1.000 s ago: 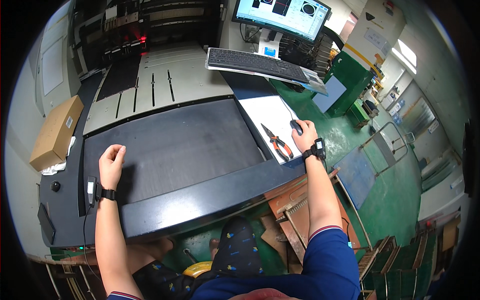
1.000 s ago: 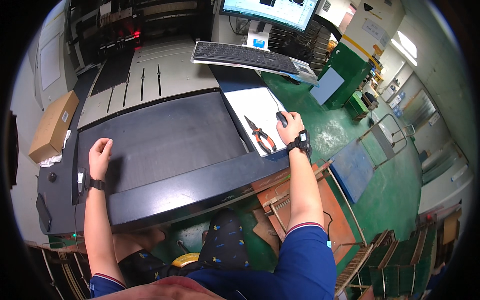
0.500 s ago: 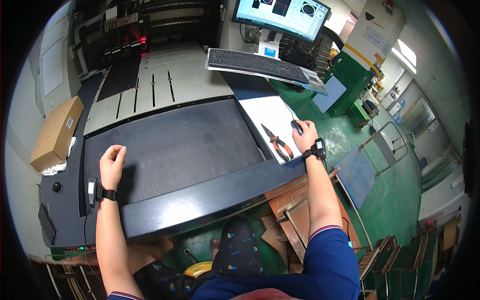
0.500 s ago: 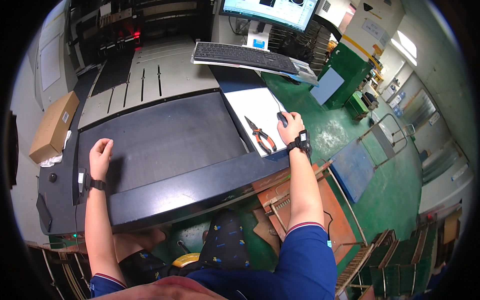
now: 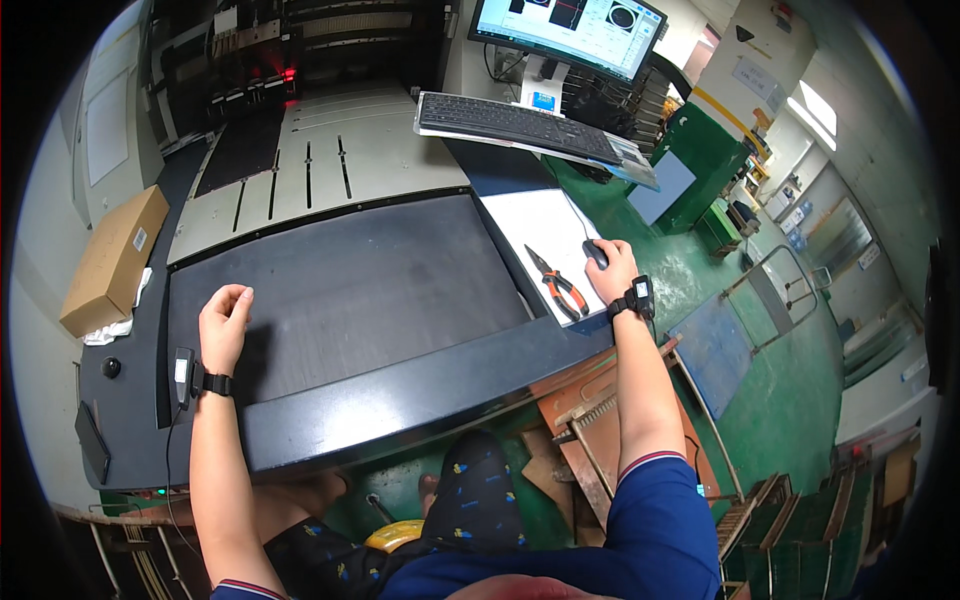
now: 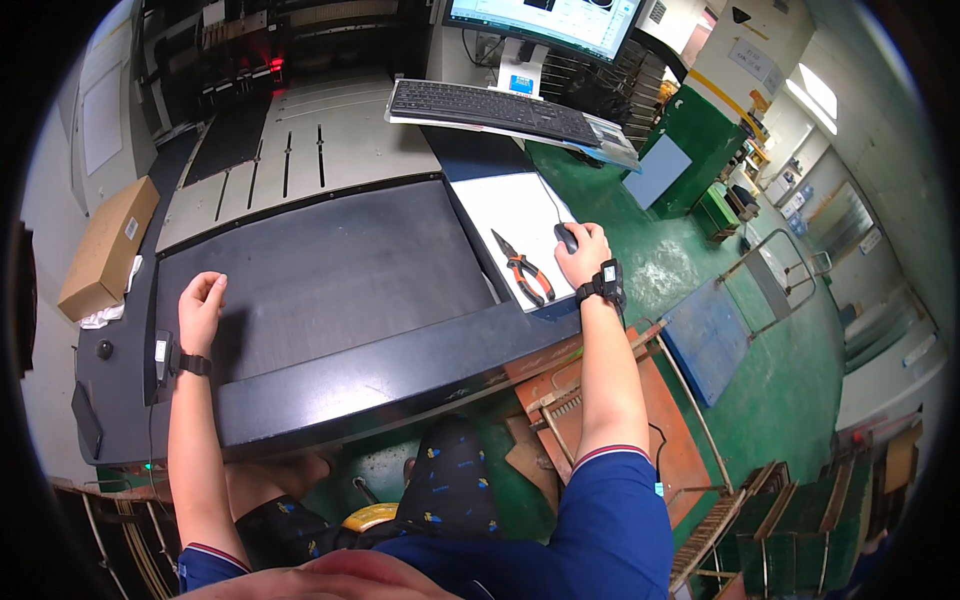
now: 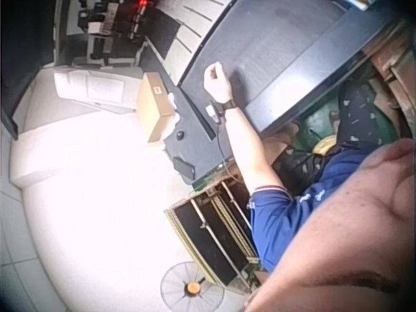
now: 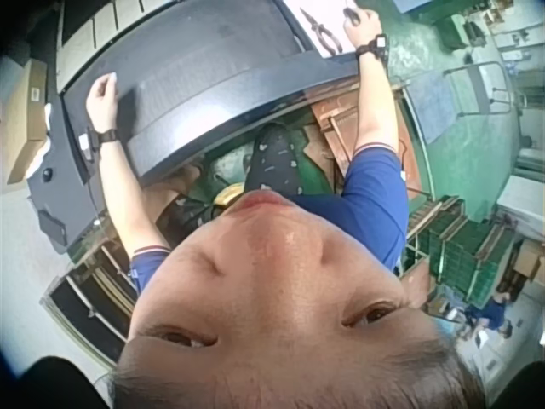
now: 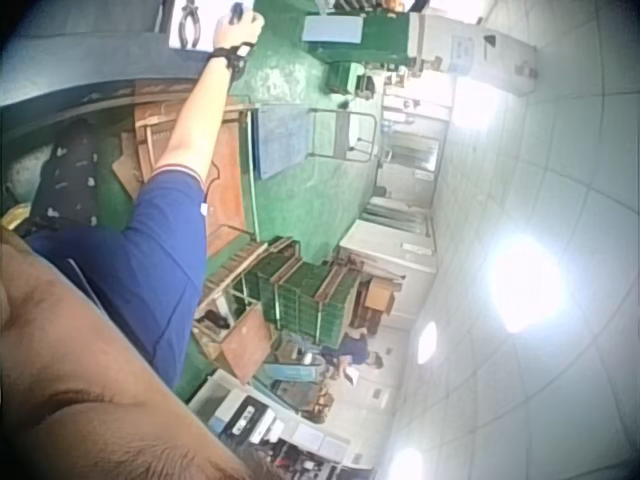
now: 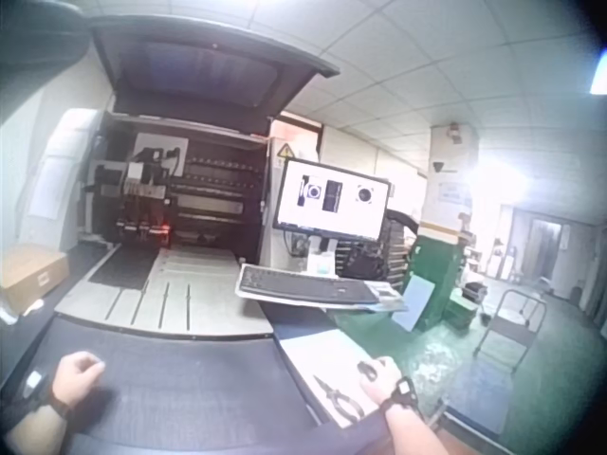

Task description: Inspecting a large printed circuit board (PCB) and using a computer terminal for quality control.

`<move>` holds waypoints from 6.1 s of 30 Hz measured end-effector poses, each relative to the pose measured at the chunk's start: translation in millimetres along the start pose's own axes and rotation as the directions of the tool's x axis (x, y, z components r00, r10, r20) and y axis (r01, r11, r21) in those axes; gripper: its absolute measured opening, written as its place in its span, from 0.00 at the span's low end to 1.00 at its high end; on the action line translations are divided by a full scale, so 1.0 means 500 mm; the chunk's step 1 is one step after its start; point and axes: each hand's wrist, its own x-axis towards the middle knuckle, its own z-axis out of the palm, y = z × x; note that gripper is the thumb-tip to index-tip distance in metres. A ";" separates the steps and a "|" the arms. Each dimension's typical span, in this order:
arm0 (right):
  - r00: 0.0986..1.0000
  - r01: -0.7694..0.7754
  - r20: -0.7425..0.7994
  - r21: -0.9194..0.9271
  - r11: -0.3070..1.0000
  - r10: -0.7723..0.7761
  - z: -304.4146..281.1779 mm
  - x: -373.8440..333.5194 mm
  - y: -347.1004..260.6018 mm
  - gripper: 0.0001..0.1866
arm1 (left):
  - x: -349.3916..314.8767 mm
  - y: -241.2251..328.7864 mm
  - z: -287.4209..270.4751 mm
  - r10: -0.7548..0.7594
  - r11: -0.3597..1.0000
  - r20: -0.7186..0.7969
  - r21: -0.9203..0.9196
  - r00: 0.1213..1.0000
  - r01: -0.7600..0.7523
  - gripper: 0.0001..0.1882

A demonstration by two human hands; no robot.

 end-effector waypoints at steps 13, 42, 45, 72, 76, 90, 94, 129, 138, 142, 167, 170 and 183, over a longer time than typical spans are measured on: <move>1.000 0.010 0.015 0.018 1.000 -0.010 -0.005 0.000 -0.005 0.19 | -0.001 0.000 0.000 -0.005 1.000 0.006 -0.010 1.000 0.005 0.10; 1.000 0.016 0.011 0.007 1.000 -0.016 0.002 0.004 0.002 0.20 | 0.006 -0.013 -0.007 0.064 0.998 -0.141 0.011 0.988 -0.063 0.12; 1.000 0.005 0.027 0.011 1.000 -0.005 0.002 0.003 0.003 0.21 | 0.010 -0.027 -0.006 0.080 0.997 -0.123 -0.001 0.989 -0.080 0.12; 0.929 -0.355 0.028 0.349 0.867 0.369 -0.215 -0.259 0.100 0.18 | 0.070 -0.162 -0.020 0.115 0.985 -0.129 0.146 0.985 -0.096 0.15; 0.810 -0.464 0.324 -0.152 0.872 0.488 -0.338 -0.446 0.136 0.17 | 0.105 -0.215 -0.079 0.020 0.993 -0.136 0.119 0.990 -0.003 0.15; 0.098 -0.552 0.506 -0.689 0.470 0.857 -0.623 -0.910 0.101 0.33 | 0.153 -0.234 -0.048 0.047 0.988 0.017 0.150 0.999 -0.049 0.22; 0.256 -0.530 0.469 -0.663 0.529 0.845 -0.590 -0.974 0.117 0.30 | 0.155 -0.228 -0.095 -0.128 0.972 0.044 0.203 0.991 0.117 0.20; 0.037 -0.838 0.641 -0.398 0.373 0.767 -0.580 -0.987 0.106 0.27 | -0.020 -0.076 -0.013 -0.293 0.955 -0.066 0.037 0.954 0.295 0.18; 0.257 -0.264 0.681 -0.633 0.728 0.685 -0.580 -0.909 0.150 0.20 | -0.051 -0.018 -0.065 -0.213 0.977 -0.040 -0.030 0.976 0.211 0.16; 0.547 -0.271 0.575 -0.565 0.779 0.608 -0.544 -0.666 0.098 0.20 | -0.136 0.018 -0.084 0.052 0.832 0.285 0.518 0.957 -0.199 0.13; 0.500 0.542 0.102 0.737 0.403 -0.860 0.108 -0.126 -0.739 0.07 | -0.351 0.051 -0.130 0.015 0.570 -0.051 0.821 0.999 0.033 0.20; 0.654 0.462 0.074 0.749 0.475 -0.753 0.089 -0.117 -0.749 0.07 | -0.351 0.050 -0.123 0.029 0.541 -0.054 0.840 0.998 0.030 0.20; 0.631 0.313 0.202 0.817 0.484 -0.749 0.115 -0.104 -0.731 0.07 | -0.076 0.221 0.082 0.501 0.713 0.413 0.300 0.760 -0.633 0.19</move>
